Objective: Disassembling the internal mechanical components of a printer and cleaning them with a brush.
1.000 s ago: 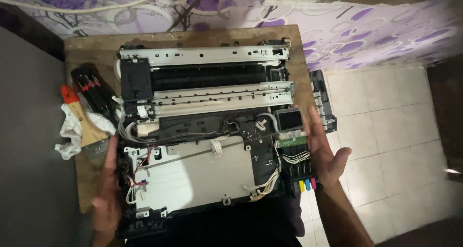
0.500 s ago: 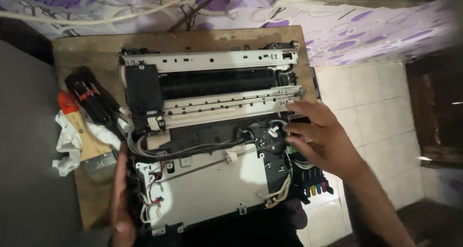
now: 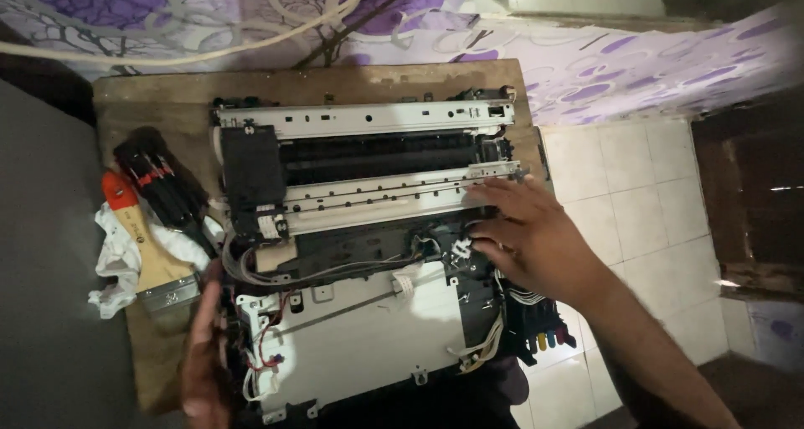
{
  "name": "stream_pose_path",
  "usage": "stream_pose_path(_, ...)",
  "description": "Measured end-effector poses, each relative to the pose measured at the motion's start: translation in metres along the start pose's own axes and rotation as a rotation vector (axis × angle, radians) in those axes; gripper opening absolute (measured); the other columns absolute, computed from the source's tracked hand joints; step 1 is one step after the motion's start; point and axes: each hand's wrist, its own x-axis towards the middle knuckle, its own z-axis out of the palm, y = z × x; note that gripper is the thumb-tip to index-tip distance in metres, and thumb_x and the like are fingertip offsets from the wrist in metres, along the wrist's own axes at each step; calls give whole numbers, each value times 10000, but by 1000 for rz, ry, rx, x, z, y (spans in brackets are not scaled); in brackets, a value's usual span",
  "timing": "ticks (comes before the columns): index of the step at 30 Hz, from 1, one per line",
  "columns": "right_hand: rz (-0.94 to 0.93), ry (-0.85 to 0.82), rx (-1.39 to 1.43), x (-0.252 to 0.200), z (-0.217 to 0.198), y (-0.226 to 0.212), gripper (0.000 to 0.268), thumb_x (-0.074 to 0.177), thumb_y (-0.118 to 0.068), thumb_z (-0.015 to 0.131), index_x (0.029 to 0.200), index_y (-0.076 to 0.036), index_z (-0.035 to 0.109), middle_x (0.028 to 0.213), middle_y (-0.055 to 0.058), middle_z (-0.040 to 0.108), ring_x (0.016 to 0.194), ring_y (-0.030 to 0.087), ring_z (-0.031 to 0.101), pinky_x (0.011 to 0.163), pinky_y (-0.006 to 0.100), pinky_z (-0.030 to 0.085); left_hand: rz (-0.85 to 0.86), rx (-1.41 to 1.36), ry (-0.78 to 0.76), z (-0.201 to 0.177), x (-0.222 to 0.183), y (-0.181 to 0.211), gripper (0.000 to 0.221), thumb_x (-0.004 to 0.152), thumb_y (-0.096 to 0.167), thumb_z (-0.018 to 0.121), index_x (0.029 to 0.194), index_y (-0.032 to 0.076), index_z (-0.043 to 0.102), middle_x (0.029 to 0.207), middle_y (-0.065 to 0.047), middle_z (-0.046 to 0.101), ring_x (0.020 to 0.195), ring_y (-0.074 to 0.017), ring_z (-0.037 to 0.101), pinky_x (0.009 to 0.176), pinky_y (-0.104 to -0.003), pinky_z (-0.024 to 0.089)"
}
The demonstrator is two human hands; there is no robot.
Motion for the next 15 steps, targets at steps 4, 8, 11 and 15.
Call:
stream_pose_path(4, 20, 21, 70, -3, -2, 0, 135, 849, -179, 778, 968, -118, 792, 1432, 76, 598, 1332, 364, 573, 1087, 585, 454, 96, -331, -59, 4, -5, 4, 1204, 912, 798, 689, 1609, -18, 144, 1747, -244, 25, 1603, -398, 137, 1332, -566, 132)
stream_pose_path(8, 54, 26, 119, -4, -7, -3, 241, 875, -346, 769, 973, -128, 802, 1428, 55, 583, 1396, 331, 504, 1145, 683, 351, 216, 159, -127, -14, 3, 3, 1097, 1019, 932, 306, 1632, 33, 167, 1736, -200, 130, 1652, -350, 101, 1385, -573, 46)
stream_pose_path(11, 39, 49, 96, -5, -1, -1, 240, 867, -360, 803, 948, -134, 803, 1430, 54, 599, 1378, 341, 534, 1099, 599, 434, 157, 259, -6, 27, 8, 54, 998, 1082, 903, 249, 1623, 65, 234, 1730, -208, 188, 1652, -363, 149, 1383, -591, 81)
stream_pose_path(15, 47, 98, 106, -3, 6, -6, 206, 876, -338, 799, 882, -132, 804, 1357, 59, 651, 1336, 341, 571, 1074, 537, 456, 272, 90, -206, -11, 8, 2, 1103, 986, 946, 323, 1669, 113, 85, 1756, -146, 26, 1652, -333, 20, 1380, -524, -20)
